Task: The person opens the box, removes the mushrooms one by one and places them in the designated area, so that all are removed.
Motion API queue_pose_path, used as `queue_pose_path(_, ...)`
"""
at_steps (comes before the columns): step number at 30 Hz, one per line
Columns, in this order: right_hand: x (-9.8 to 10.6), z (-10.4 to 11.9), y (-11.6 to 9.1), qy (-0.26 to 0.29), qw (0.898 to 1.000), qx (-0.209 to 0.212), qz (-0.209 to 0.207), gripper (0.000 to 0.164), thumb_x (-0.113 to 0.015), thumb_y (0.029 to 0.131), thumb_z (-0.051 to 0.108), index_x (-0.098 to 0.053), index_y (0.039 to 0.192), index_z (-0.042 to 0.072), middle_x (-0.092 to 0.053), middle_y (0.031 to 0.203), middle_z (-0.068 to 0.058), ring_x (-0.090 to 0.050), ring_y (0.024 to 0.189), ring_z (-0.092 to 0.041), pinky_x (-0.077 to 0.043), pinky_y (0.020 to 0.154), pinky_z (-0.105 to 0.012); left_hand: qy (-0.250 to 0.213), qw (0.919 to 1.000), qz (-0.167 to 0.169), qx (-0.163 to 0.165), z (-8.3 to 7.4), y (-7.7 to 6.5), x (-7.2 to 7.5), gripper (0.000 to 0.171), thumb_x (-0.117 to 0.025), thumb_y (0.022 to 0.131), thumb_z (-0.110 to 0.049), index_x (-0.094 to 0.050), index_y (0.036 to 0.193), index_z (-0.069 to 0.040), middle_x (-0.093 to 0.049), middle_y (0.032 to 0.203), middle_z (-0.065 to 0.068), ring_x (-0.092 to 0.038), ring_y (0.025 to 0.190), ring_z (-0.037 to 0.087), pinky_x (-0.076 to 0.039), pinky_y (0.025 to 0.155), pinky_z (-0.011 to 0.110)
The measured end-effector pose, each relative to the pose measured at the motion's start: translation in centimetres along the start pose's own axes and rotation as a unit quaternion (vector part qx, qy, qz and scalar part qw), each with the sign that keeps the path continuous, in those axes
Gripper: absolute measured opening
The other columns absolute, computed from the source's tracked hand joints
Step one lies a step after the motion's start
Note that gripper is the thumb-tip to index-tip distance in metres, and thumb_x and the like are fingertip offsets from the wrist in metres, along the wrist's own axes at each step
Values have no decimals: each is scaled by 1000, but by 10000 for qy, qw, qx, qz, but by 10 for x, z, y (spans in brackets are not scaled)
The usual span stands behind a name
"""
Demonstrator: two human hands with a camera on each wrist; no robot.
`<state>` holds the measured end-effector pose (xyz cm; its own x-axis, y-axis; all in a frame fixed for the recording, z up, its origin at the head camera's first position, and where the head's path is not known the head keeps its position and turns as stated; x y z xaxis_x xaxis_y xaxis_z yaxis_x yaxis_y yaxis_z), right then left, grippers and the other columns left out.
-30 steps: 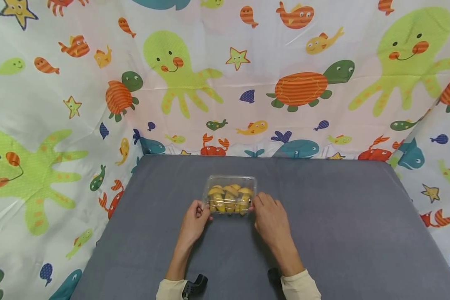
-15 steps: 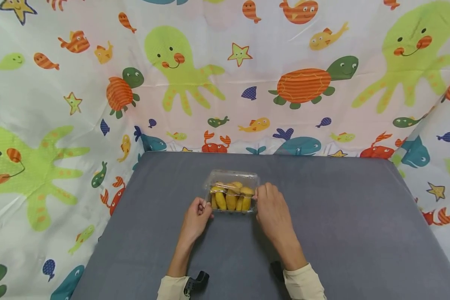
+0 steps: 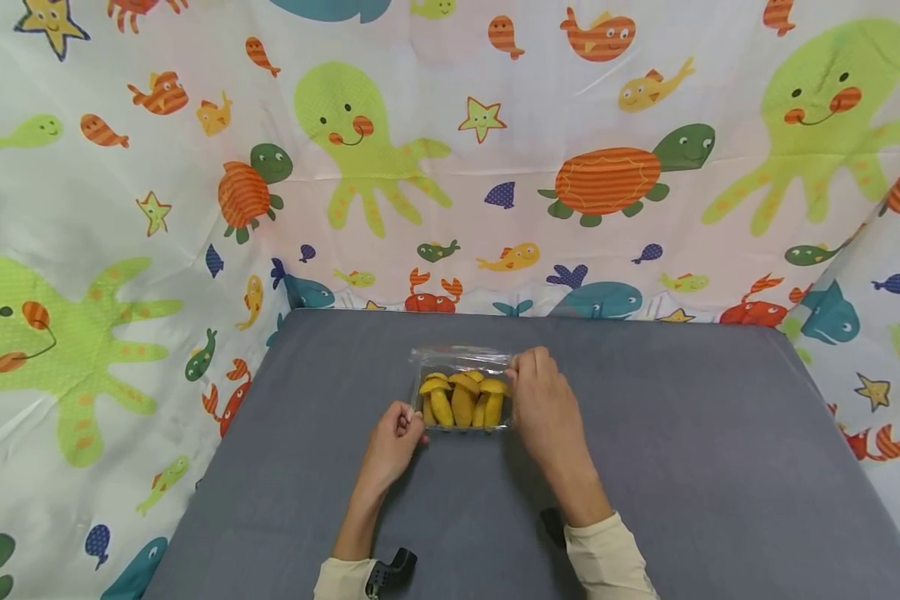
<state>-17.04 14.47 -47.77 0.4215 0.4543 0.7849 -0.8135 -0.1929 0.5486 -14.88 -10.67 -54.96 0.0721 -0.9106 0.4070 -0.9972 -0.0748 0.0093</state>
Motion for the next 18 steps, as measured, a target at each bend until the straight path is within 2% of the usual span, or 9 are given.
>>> queue_pose_path(3, 3, -3, 5, 351, 9991, -238, -50, 13, -61, 109, 14, -57, 114, 2, -55, 107, -15, -61, 80, -28, -56, 62, -44, -103, 9998, 149, 67, 2, 0, 1, 13, -63, 104, -18, -57, 93, -13, -66, 78, -2, -75, 77, 18, -45, 64, 25)
queue_pose_path(7, 4, -8, 10, 865, 9949, -388, -329, 16, -65, 107, 15, -62, 119, 5, -61, 113, -12, -65, 84, -26, -57, 67, -44, -275, 9988, 392, 88, 3, 1, 3, 14, -61, 107, -21, -58, 97, -12, -68, 85, 4, -77, 82, 20, -48, 71, 27)
queue_pose_path(11, 3, -13, 15, 1287, 9887, -501, -580, 18, -70, 104, 14, -65, 119, 4, -65, 112, -11, -66, 93, -26, -59, 81, -45, -294, 9979, 568, 40, 5, 1, 6, 17, -59, 109, -25, -60, 99, -11, -69, 90, 9, -74, 83, 20, -49, 73, 29)
queue_pose_path(14, 0, -16, 19, 1522, 9838, -670, -675, 19, -72, 102, 13, -68, 118, 3, -67, 111, -10, -69, 98, -26, -59, 87, -46, -112, 9987, 495, -67, 6, 2, 7, 18, -61, 109, -27, -60, 97, -13, -65, 93, 8, -65, 84, 18, -47, 77, 32)
queue_pose_path(18, -2, -19, 24, 1697, 9784, -964, -686, 21, -76, 100, 15, -72, 118, 4, -71, 111, -9, -72, 98, -27, -60, 87, -47, -41, 9994, 292, -180, 6, 4, 7, 18, -63, 107, -22, -59, 91, -14, -63, 123, 7, -62, 110, 20, -45, 90, 37)
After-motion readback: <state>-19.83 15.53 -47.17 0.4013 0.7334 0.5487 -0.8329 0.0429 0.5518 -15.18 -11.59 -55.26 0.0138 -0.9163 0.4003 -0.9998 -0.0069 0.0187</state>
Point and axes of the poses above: each hand's wrist, its own y-axis towards the middle knuckle, its own x-axis out of the back of the hand, z = x × y, the point moved 2 cm from there along y, towards the middle knuckle
